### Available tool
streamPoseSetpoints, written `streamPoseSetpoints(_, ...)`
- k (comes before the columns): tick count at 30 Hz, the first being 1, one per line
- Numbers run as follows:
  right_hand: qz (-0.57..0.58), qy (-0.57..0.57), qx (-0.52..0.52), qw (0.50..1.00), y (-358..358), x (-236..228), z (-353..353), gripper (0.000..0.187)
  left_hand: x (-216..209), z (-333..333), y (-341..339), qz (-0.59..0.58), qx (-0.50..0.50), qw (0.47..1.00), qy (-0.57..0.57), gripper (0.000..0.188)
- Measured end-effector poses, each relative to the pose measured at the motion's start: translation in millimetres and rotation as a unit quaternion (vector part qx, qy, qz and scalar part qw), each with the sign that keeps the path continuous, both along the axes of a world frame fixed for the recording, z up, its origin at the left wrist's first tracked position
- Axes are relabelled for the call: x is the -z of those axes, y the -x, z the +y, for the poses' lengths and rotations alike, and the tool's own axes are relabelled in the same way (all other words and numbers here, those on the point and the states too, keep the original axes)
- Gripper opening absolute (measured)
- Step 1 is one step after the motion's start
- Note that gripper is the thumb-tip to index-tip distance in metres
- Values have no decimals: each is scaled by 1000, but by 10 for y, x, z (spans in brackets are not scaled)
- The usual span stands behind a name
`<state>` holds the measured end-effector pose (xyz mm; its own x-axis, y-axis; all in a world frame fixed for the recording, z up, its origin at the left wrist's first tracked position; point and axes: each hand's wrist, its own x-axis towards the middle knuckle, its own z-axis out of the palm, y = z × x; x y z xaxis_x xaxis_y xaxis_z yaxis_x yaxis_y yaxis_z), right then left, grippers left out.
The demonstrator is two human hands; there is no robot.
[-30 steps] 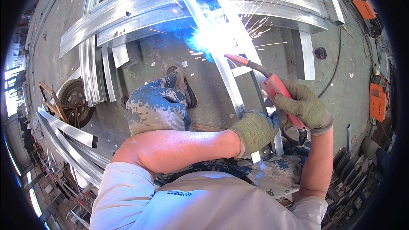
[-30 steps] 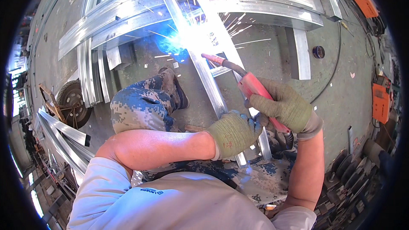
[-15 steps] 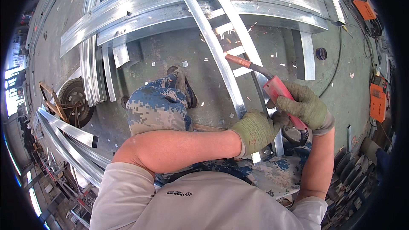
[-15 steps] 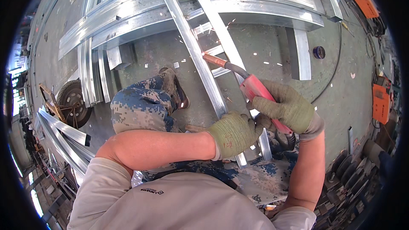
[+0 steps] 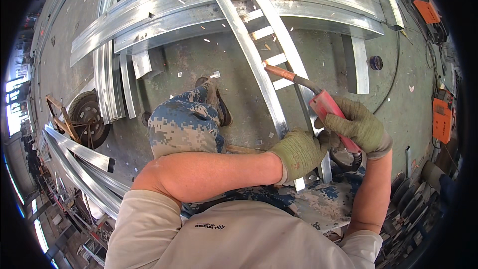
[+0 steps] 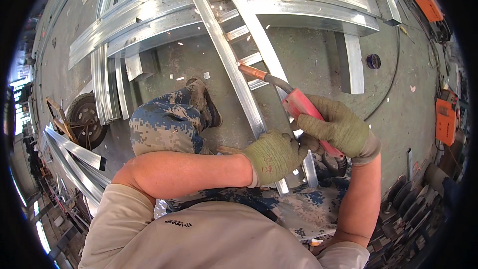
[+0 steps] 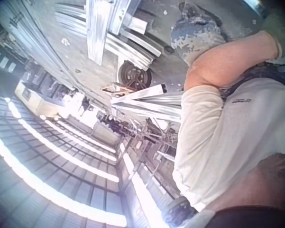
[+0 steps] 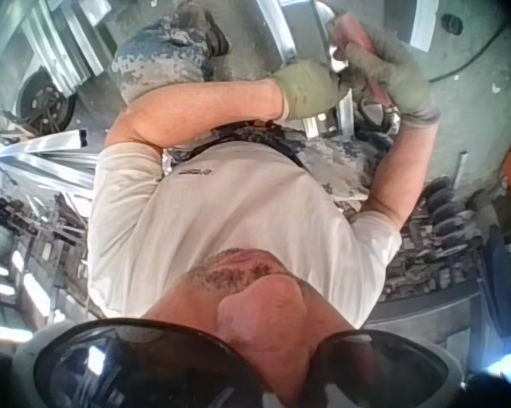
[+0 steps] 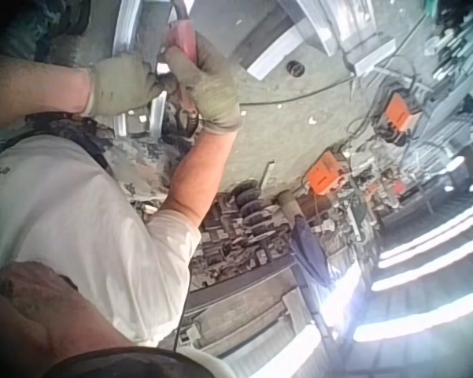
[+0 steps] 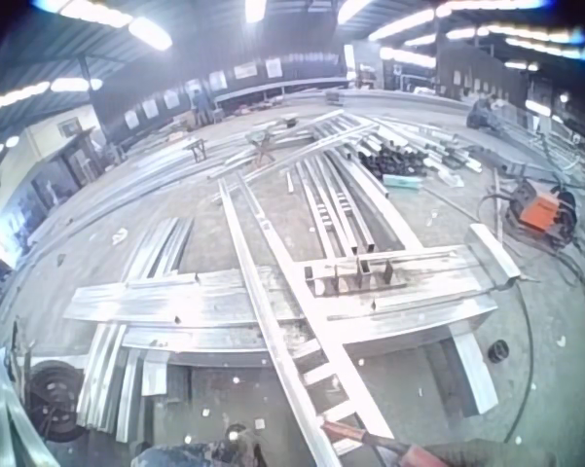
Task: The person welds metal bars onto a frame structure using a welding torch. They position the bars, weld them in place, and then retrieve additional pieces from a bucket to continue the assembly.
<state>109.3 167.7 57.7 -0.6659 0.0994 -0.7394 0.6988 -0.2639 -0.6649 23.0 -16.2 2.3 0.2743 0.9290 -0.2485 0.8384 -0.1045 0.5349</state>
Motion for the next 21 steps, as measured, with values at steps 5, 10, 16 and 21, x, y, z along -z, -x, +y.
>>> streamPoseSetpoints(5, 11, -6, 14, 1000, 15, -8, -29, 34, 36, -28, -23, -24, -15, 1000, 6, 42)
streamPoseSetpoints(10, -5, -6, 3, 1000, 31, -7, -11, 33, 49, 1, -19, -27, -3, 1000, 16, 41)
streamPoseSetpoints(16, -4, 7, 14, 1000, 28, -61, -33, 36, 49, -9, -32, 4, 1, 1000, -10, 38)
streamPoseSetpoints(21, -5, -7, 16, 1000, 31, -64, -26, 40, 10, 3, -1, 5, 17, 1000, 2, 41)
